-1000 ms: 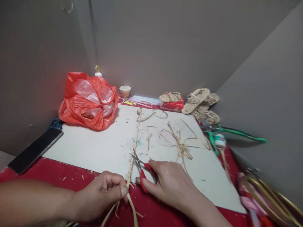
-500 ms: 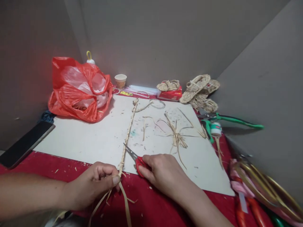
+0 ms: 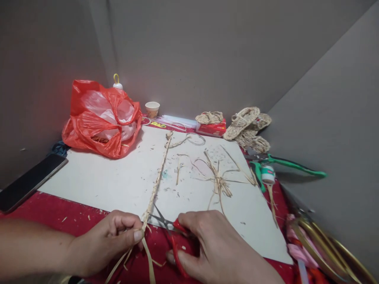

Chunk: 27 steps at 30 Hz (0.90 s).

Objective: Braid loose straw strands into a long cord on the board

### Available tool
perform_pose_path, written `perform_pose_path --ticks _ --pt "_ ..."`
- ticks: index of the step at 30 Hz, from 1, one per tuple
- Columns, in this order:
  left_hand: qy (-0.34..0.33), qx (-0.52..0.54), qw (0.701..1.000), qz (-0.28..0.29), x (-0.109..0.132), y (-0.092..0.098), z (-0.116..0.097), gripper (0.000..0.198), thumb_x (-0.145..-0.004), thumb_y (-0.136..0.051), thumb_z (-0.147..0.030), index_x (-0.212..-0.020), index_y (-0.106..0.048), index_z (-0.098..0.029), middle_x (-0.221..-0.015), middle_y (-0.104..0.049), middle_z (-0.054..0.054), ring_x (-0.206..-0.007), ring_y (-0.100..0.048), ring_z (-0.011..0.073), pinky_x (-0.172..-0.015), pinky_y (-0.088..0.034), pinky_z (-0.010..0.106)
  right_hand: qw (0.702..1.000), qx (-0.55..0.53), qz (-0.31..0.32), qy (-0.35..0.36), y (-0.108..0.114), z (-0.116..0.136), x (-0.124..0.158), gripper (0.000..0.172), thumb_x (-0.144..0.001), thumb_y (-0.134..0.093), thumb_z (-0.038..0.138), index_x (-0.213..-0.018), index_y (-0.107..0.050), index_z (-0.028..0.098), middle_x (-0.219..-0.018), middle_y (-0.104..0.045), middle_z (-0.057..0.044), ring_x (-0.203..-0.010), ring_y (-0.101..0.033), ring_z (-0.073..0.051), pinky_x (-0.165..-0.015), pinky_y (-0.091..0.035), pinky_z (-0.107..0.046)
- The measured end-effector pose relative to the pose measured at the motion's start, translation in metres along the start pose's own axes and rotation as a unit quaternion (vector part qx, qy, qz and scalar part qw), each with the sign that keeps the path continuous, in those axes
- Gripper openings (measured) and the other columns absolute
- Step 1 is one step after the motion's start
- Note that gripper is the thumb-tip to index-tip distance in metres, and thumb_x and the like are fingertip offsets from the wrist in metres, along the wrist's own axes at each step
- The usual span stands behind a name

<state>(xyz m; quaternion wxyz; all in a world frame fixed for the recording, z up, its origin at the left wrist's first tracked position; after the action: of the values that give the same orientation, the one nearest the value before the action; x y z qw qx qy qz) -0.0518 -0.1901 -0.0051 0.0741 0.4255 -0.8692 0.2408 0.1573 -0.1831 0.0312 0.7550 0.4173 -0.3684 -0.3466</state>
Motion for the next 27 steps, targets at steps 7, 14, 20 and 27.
perform_pose_path --ticks 7,14,20,27 --pt "-0.005 0.011 1.000 0.009 0.000 -0.003 -0.005 0.035 -0.078 -0.059 -0.044 -0.068 -0.053 -0.012 -0.061 -0.049 -0.002 -0.056 -0.038 0.0053 -0.055 -0.029 0.018 1.000 0.008 -0.009 0.014 -0.006 0.004 -0.006 0.017 -0.072 -0.054 0.031 -0.062 -0.046 0.019 -0.057 -0.052 0.002 -0.050 -0.036 -0.010 -0.050 -0.020 -0.024" --pt "-0.006 -0.006 1.000 0.006 0.000 -0.002 -0.005 0.035 -0.081 -0.056 -0.043 -0.066 -0.051 -0.012 -0.058 -0.044 -0.004 -0.053 -0.032 0.0042 -0.051 -0.024 0.017 0.999 0.033 -0.026 0.030 -0.014 -0.001 -0.009 0.018 -0.075 -0.050 0.025 -0.060 -0.043 0.018 -0.055 -0.051 0.003 -0.049 -0.034 -0.008 -0.051 -0.020 -0.024" --pt "-0.001 0.005 1.000 0.000 -0.001 -0.001 -0.001 0.033 -0.081 -0.056 -0.041 -0.067 -0.051 -0.012 -0.059 -0.046 -0.004 -0.053 -0.033 0.0042 -0.051 -0.026 0.017 0.999 0.035 -0.004 0.037 -0.013 -0.007 -0.007 0.028 -0.085 -0.044 0.030 -0.060 -0.044 0.018 -0.055 -0.053 0.002 -0.049 -0.037 -0.008 -0.050 -0.020 -0.024" --pt "0.028 -0.037 0.998 -0.037 0.001 -0.004 -0.005 0.035 -0.078 -0.055 -0.044 -0.063 -0.049 -0.013 -0.055 -0.043 -0.004 -0.052 -0.032 0.0053 -0.050 -0.026 0.018 0.999 0.034 -0.008 -0.008 -0.003 -0.002 -0.002 0.018 -0.073 -0.052 0.024 -0.058 -0.043 0.018 -0.054 -0.053 0.002 -0.049 -0.037 -0.009 -0.050 -0.021 -0.023"
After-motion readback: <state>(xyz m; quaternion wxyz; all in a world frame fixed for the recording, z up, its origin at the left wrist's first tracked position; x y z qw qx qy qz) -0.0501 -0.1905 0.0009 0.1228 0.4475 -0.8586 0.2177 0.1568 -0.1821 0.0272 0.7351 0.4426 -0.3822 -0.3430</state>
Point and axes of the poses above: each hand's wrist, its own x-axis away from the middle knuckle, its own y-axis out of the back of the hand, z = x × y, the point moved 2 cm from there along -x, towards the middle knuckle
